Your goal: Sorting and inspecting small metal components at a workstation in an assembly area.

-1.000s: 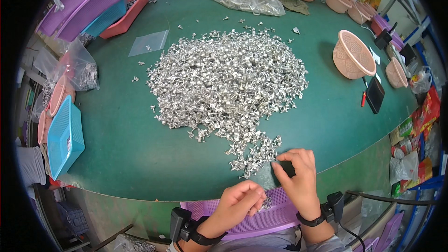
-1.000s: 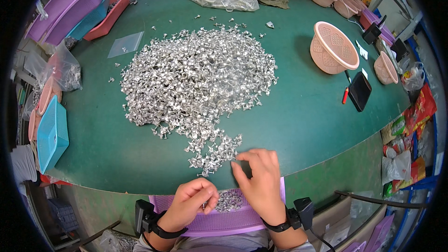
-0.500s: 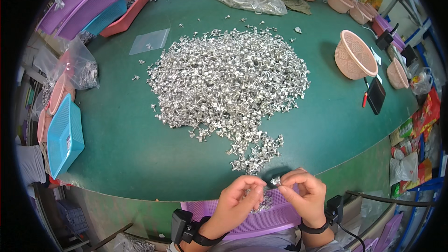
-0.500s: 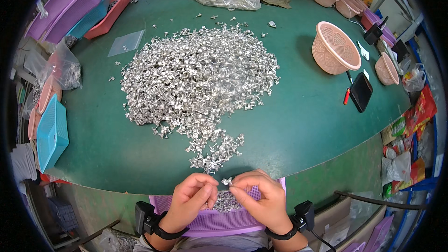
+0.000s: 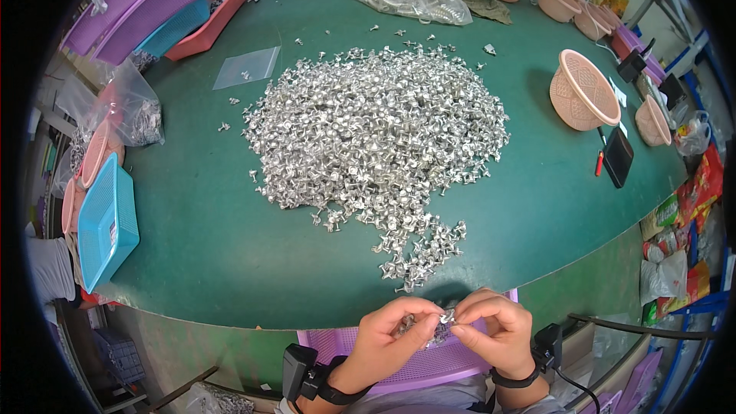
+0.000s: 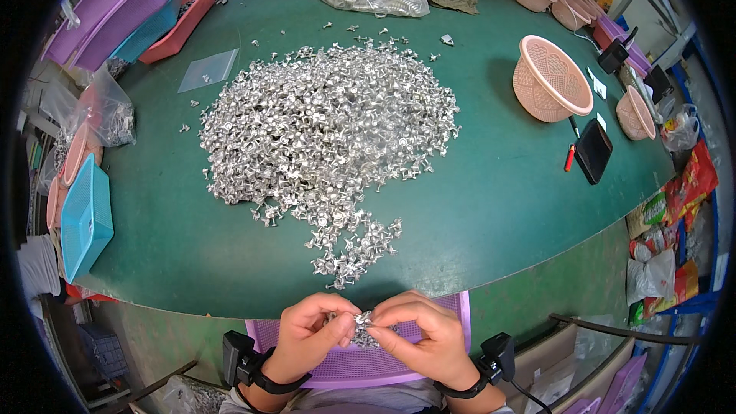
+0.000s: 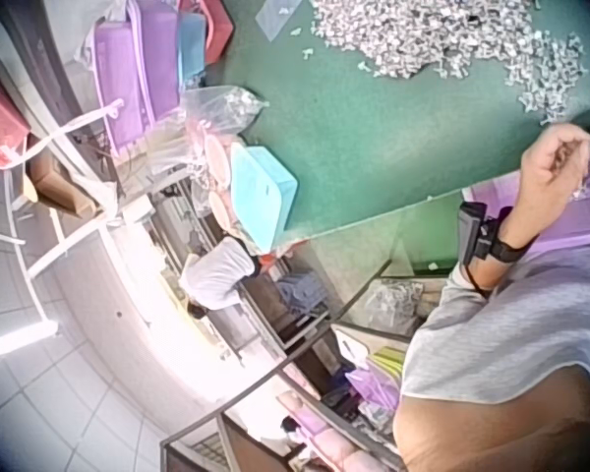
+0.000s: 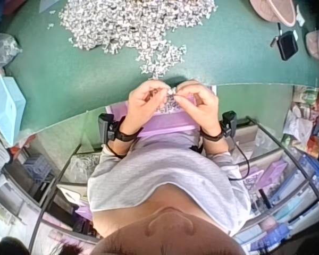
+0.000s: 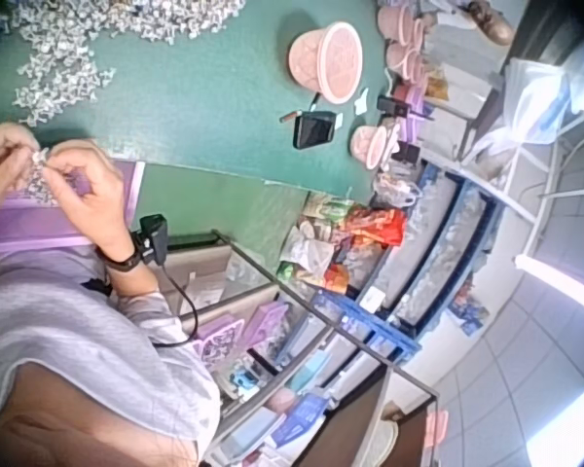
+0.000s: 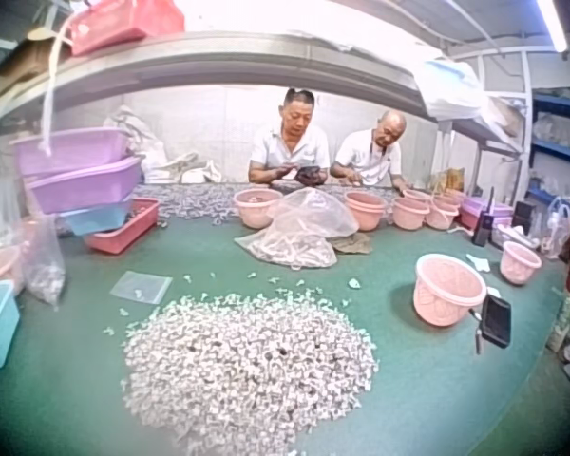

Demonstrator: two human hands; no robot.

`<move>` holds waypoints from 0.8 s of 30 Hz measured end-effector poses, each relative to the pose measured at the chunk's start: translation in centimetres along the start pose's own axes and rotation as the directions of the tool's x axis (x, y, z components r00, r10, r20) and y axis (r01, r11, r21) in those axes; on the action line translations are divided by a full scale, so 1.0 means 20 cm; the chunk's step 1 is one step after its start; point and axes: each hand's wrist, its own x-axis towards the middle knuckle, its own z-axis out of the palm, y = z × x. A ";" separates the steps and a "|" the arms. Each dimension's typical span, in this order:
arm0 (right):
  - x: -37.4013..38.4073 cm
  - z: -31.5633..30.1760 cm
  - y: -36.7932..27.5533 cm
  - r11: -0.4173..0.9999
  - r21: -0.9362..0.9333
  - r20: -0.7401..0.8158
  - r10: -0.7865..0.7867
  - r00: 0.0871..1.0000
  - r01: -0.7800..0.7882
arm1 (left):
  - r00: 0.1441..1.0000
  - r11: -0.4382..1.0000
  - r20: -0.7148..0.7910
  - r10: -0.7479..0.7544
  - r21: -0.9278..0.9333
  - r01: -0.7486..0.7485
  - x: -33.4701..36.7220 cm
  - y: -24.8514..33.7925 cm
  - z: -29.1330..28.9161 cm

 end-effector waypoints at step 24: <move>-0.03 0.02 0.02 0.865 0.463 0.082 0.172 0.982 -0.191 | 0.998 0.987 -0.040 0.044 0.159 -0.037 0.00 0.01 0.01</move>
